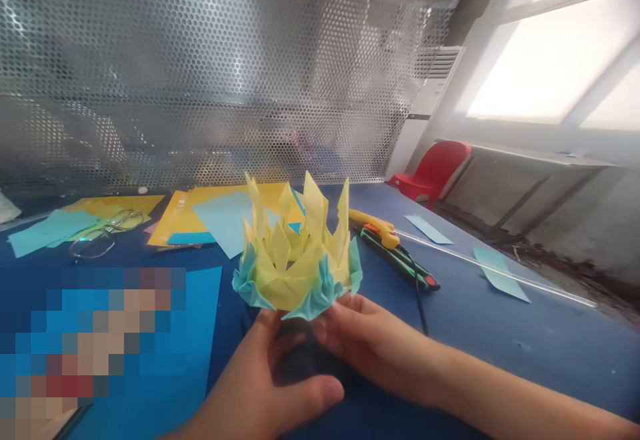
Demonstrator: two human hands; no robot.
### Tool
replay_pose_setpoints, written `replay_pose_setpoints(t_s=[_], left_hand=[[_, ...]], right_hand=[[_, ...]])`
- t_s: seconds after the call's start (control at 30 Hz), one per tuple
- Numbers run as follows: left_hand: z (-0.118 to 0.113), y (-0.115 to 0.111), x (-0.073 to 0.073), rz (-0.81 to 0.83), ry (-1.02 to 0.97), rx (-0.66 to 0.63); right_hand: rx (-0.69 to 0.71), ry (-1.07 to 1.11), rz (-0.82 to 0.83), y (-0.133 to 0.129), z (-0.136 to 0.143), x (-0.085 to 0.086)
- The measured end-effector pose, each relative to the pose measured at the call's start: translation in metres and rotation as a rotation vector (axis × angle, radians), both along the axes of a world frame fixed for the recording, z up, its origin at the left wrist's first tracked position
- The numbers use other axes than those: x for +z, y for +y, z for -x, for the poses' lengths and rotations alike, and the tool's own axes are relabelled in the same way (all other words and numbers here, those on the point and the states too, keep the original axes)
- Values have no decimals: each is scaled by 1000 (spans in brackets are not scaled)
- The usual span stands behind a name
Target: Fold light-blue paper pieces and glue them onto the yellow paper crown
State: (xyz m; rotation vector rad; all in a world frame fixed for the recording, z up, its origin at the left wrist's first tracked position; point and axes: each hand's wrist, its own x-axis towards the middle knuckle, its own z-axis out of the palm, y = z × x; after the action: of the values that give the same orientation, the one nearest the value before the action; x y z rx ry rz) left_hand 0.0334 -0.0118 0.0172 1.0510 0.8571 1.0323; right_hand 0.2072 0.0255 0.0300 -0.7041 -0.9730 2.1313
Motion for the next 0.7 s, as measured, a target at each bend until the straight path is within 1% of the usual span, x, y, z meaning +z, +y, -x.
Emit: replay_pose_setpoints(t_s=[0.07, 0.1, 0.17, 0.27, 0.33, 0.43, 0.47, 0.5, 0.57, 0.6, 0.7], left_hand=[[-7, 3, 6, -27, -137, -31], [-11, 4, 9, -32, -183, -20], [-19, 5, 16, 12, -239, 68], [-27, 6, 26, 138, -280, 216], [-29, 7, 33, 167, -294, 258], [-26, 11, 45, 131, -348, 310], [-23, 12, 49, 133, -360, 309], [-21, 13, 52, 142, -366, 309], [-15, 14, 57, 182, -363, 331], [-13, 14, 59, 207, -357, 352], [-8, 12, 61, 266, -343, 441]], right_hand=[[25, -18, 5, -4, 4, 1], [28, -30, 4, -6, 6, 1], [22, -65, -5, -8, 10, 1], [47, -154, -19, -8, 8, 4], [155, -256, -19, -5, -1, 12], [408, -453, -46, -1, -24, 34], [447, -518, -77, 2, -32, 43], [455, -579, -110, 4, -41, 51], [342, -704, -212, 11, -54, 66], [283, -763, -257, 15, -60, 70], [60, -991, -374, 30, -69, 73]])
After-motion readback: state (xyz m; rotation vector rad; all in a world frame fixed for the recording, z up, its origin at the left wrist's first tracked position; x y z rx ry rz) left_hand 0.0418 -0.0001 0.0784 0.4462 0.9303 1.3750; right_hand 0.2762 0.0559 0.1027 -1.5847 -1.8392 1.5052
